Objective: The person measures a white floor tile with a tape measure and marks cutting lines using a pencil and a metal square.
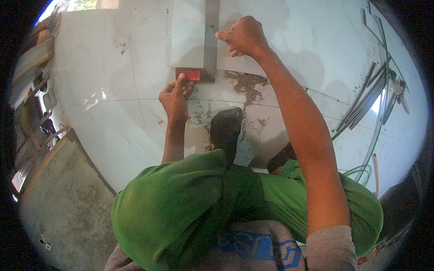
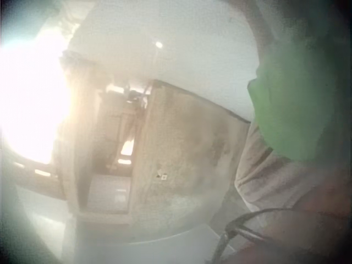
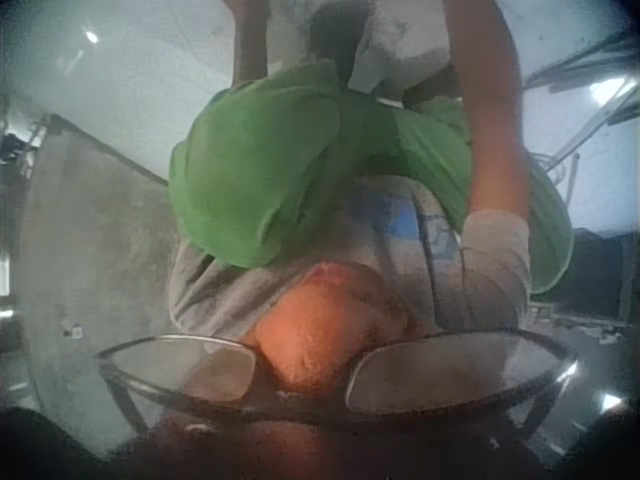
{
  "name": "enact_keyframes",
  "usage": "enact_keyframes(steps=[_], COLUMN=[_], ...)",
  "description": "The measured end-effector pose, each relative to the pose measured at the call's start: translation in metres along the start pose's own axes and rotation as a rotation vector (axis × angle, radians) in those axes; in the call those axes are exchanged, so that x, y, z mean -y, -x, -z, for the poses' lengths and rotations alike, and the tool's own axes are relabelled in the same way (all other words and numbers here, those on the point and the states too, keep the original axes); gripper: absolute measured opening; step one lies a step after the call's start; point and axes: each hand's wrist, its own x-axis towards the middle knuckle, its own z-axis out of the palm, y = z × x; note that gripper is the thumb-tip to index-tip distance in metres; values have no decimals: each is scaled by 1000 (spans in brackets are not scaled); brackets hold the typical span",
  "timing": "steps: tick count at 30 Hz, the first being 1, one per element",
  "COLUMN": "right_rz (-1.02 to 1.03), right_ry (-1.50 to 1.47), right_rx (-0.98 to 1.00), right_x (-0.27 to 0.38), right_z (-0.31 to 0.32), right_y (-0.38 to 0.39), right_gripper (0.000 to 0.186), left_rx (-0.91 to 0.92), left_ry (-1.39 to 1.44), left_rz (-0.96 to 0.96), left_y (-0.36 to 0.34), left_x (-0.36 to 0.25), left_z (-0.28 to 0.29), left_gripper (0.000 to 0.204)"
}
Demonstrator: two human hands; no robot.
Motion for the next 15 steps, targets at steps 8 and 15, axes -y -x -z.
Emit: enact_keyframes(steps=[8,15], right_rz=[-13,-38], right_ry=[-7,5], right_rx=[-7,-19], right_x=[6,7], right_z=[0,0], right_y=[2,1], right_gripper=[47,47], left_rx=[23,59], left_ry=[49,128], left_rz=[38,-9], left_y=[1,4], left_x=[-3,5], left_z=[1,4], left_gripper=[30,32])
